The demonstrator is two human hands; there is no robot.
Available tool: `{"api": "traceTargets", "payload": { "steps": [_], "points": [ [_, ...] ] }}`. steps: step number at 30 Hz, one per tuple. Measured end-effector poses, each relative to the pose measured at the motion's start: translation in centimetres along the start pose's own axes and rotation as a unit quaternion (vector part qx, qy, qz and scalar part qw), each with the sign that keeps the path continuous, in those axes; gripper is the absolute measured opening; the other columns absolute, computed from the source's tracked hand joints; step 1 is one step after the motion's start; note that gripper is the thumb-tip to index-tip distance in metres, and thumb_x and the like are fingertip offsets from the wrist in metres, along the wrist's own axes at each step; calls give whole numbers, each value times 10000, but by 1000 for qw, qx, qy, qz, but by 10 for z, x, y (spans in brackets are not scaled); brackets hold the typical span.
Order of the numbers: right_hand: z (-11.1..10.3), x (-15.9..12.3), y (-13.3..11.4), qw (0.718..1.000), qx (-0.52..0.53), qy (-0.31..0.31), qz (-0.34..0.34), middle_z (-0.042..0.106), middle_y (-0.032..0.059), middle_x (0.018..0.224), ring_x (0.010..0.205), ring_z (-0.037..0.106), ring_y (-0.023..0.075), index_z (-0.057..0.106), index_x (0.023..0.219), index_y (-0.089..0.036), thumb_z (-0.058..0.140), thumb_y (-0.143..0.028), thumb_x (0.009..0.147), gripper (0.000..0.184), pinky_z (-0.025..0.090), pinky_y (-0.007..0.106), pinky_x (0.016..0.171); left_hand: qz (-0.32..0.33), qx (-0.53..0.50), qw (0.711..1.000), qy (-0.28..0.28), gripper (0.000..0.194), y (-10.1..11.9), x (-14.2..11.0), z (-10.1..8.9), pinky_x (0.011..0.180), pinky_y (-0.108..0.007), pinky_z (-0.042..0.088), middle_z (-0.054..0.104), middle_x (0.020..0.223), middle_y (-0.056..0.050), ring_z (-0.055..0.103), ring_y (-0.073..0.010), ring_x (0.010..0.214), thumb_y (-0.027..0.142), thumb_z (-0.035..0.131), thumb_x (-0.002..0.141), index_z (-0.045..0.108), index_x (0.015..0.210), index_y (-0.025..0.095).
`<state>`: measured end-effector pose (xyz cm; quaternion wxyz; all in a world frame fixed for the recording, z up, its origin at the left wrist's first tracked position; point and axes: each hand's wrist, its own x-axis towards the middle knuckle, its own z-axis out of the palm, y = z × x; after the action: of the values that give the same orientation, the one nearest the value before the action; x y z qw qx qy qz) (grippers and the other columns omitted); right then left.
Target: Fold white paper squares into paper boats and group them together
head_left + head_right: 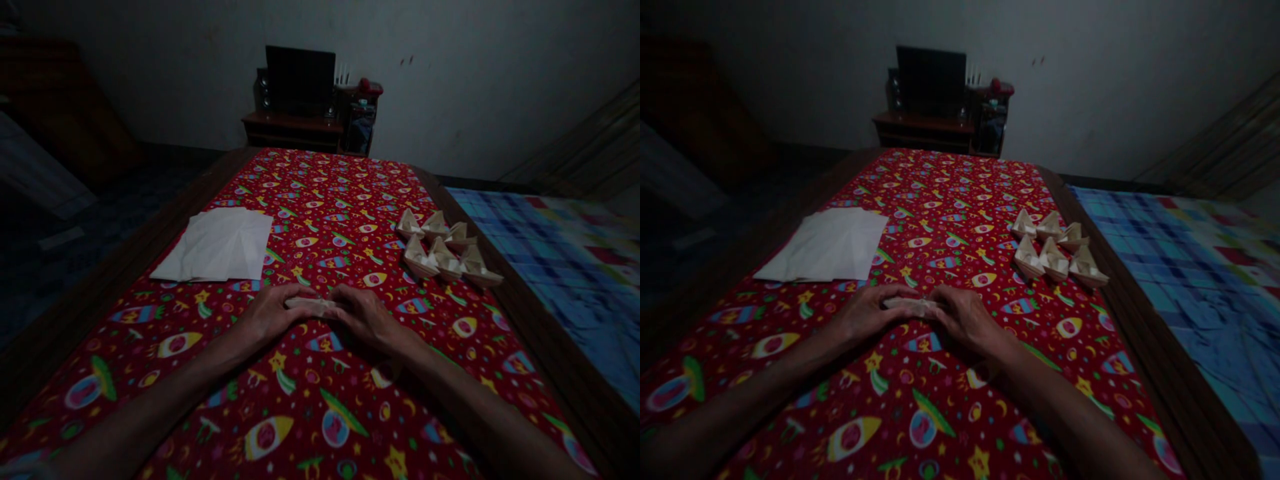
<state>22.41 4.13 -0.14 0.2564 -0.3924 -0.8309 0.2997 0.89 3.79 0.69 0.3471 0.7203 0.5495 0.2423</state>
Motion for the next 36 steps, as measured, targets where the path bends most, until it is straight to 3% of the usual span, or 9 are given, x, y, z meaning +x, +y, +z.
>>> {"api": "traceTargets", "payload": {
  "steps": [5, 9, 12, 18, 25, 29, 34, 36],
  "points": [
    [0, -1, 5, 1000, -21, 10, -17, 595, 0, 773, 636, 527, 108, 487, 895, -192, 520, -264, 869, 83, 348, 194, 546, 141, 57, 985, 77, 191, -7, 1, 5, 762, -297, 466, 647, 933, -39, 594, -190, 865, 227, 641, 748, 611, 933, 190],
    [3, -1, 5, 999, -4, 11, -45, 623, 21, 827, 702, 564, 126, 514, 941, -203, 510, -272, 886, 89, 391, 212, 604, 193, 59, 978, 48, 78, -10, 0, 11, 739, -275, 455, 593, 885, -31, 574, -168, 838, 208, 595, 804, 576, 877, 188],
    [5, 0, 5, 998, 10, 12, -56, 638, 35, 876, 768, 586, 139, 561, 960, -207, 502, -278, 896, 113, 416, 230, 665, 187, 40, 981, 34, 41, -11, 0, 14, 704, -255, 448, 585, 823, -17, 572, -151, 784, 226, 571, 832, 583, 820, 188],
    [8, 1, 6, 999, -9, 35, -15, 577, 12, 718, 667, 540, 122, 589, 727, -177, 548, -277, 867, 177, 387, 214, 600, 161, 16, 985, 57, 91, -10, 2, 15, 645, -228, 427, 589, 726, 3, 563, -127, 695, 175, 616, 790, 587, 704, 169],
    [3, -2, 4, 998, -25, 50, 22, 617, 13, 706, 627, 551, 123, 586, 760, -172, 552, -242, 845, 116, 385, 219, 579, 114, 26, 990, 82, 117, -10, 4, 10, 603, -216, 429, 599, 665, 19, 549, -115, 628, 164, 631, 736, 597, 625, 174],
    [-2, -3, 7, 998, -40, 48, 9, 622, 24, 708, 614, 550, 125, 579, 765, -170, 541, -252, 850, 124, 384, 221, 566, 88, 23, 992, 84, 119, -8, 3, 4, 590, -213, 432, 616, 654, 18, 561, -118, 620, 197, 635, 722, 611, 607, 180],
    [-7, -3, 11, 996, -57, 44, -44, 596, 26, 719, 640, 535, 129, 555, 791, -176, 495, -219, 870, 108, 380, 224, 578, 46, -33, 995, 87, 83, -6, 4, -2, 652, -232, 462, 674, 739, 11, 617, -140, 686, 252, 641, 719, 647, 770, 186],
    [-7, -3, 12, 994, -74, 36, -75, 583, 32, 733, 662, 526, 137, 538, 794, -178, 469, -170, 864, 99, 380, 233, 599, 42, -77, 993, 84, 289, -7, 6, -1, 639, -227, 472, 676, 766, 25, 622, -136, 678, 231, 677, 674, 611, 952, 191]
  ]
}}
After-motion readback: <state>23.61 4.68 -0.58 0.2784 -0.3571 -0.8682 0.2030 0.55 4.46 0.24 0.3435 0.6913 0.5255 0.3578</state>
